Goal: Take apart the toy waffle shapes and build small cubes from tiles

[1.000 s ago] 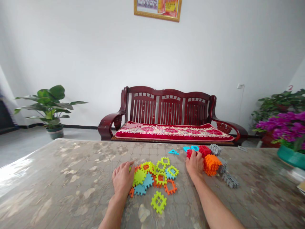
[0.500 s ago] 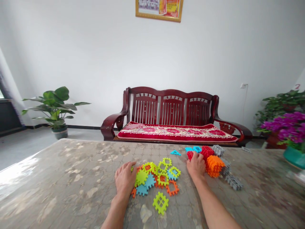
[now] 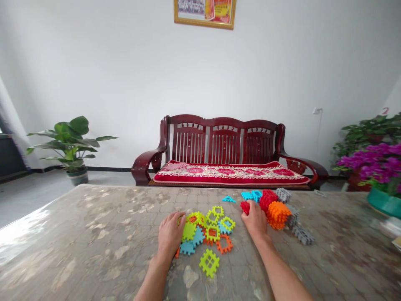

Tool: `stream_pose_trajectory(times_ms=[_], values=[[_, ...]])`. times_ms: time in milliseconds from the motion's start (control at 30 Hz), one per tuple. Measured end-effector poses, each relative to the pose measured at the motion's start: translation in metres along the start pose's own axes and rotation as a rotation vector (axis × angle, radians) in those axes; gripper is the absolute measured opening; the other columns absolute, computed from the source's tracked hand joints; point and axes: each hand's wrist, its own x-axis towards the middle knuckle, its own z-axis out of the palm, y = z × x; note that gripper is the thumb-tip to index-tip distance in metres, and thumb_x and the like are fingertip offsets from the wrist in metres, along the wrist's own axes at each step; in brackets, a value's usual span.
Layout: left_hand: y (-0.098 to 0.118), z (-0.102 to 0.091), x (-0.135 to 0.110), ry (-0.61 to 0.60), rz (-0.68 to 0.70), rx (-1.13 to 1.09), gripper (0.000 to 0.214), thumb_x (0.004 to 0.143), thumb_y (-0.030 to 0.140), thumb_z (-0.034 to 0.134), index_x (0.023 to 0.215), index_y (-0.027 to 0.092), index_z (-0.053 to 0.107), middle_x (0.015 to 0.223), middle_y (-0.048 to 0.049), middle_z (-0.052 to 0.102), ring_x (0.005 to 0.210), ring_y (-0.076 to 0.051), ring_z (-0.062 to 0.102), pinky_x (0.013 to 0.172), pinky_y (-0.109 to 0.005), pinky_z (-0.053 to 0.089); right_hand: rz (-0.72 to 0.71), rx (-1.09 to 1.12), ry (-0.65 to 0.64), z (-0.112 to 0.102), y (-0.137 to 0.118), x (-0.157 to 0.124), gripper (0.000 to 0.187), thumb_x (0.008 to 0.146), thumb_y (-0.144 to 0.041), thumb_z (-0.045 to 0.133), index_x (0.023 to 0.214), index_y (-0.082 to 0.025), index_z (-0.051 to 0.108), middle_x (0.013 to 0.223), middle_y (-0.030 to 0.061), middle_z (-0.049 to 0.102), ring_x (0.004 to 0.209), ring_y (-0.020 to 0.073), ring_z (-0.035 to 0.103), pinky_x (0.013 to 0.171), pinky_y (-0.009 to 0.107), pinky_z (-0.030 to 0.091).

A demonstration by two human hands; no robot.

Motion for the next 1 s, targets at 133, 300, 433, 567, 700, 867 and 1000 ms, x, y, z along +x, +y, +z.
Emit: stream_pose_trajectory(times_ms=[133,300,433,567,700,867,1000], values=[[0.009,0.007,-0.002,-0.023,0.098,-0.042,0.032,0.094,0.034,0.042,0.106,0.025,0.07,0.117,-0.0044,0.07,0.112,-0.02,0.061,0.1,-0.035,0.043,-0.054,0.188,0.047,-0.007,0.0,-0.014,0.035,0.076,-0.02,0.059,0.111,-0.017,0.059,0.095,0.008,0.068,0.095,0.0229,0.062,0.087,0.033,0.044],[0.017,0.009,-0.005,-0.05,0.174,-0.123,0.033,0.094,0.031,0.041,0.107,0.022,0.069,0.118,-0.0067,0.069,0.113,-0.021,0.062,0.1,-0.035,0.044,0.073,0.539,0.017,-0.02,-0.019,-0.029,0.04,0.071,-0.025,0.057,0.111,-0.02,0.057,0.101,0.0055,0.069,0.092,0.021,0.064,0.083,0.032,0.049],[0.023,0.005,-0.01,-0.029,0.206,-0.168,0.033,0.093,0.033,0.044,0.114,0.023,0.066,0.123,-0.0072,0.067,0.117,-0.022,0.059,0.105,-0.04,0.041,0.007,0.739,0.016,-0.033,-0.052,-0.039,0.043,0.071,-0.027,0.056,0.114,-0.02,0.056,0.107,0.0061,0.068,0.096,0.0212,0.064,0.086,0.033,0.05],[0.03,0.002,-0.014,0.005,0.31,-0.223,0.038,0.089,0.038,0.053,0.124,0.026,0.06,0.126,-0.0055,0.066,0.12,-0.024,0.057,0.11,-0.048,0.035,-0.232,0.75,0.024,-0.046,-0.079,-0.051,0.045,0.071,-0.017,0.056,0.116,-0.02,0.057,0.111,0.0072,0.066,0.102,0.0226,0.061,0.093,0.038,0.047],[0.037,0.006,-0.016,-0.046,0.39,-0.346,0.057,0.079,0.039,0.065,0.133,0.026,0.053,0.128,-0.0073,0.064,0.117,-0.025,0.059,0.103,-0.044,0.044,-0.41,0.68,0.009,-0.054,-0.092,-0.064,0.048,0.07,-0.01,0.059,0.116,-0.022,0.058,0.112,0.007,0.065,0.107,0.024,0.058,0.095,0.04,0.045],[0.043,0.016,-0.02,-0.151,0.397,-0.422,0.069,0.072,0.031,0.07,0.137,0.026,0.049,0.129,-0.0067,0.063,0.114,-0.024,0.061,0.099,-0.038,0.047,-0.542,0.681,0.021,-0.05,-0.1,-0.072,0.045,0.075,-0.012,0.061,0.119,-0.021,0.056,0.114,0.0079,0.065,0.105,0.0245,0.057,0.094,0.041,0.046],[0.046,0.017,-0.021,-0.137,0.362,-0.424,0.063,0.071,0.027,0.068,0.132,0.026,0.052,0.13,-0.0054,0.062,0.118,-0.024,0.059,0.102,-0.037,0.045,-0.595,0.7,0.035,-0.048,-0.104,-0.076,0.052,0.076,-0.007,0.053,0.125,-0.022,0.052,0.118,0.0071,0.064,0.109,0.0234,0.055,0.098,0.042,0.045]])
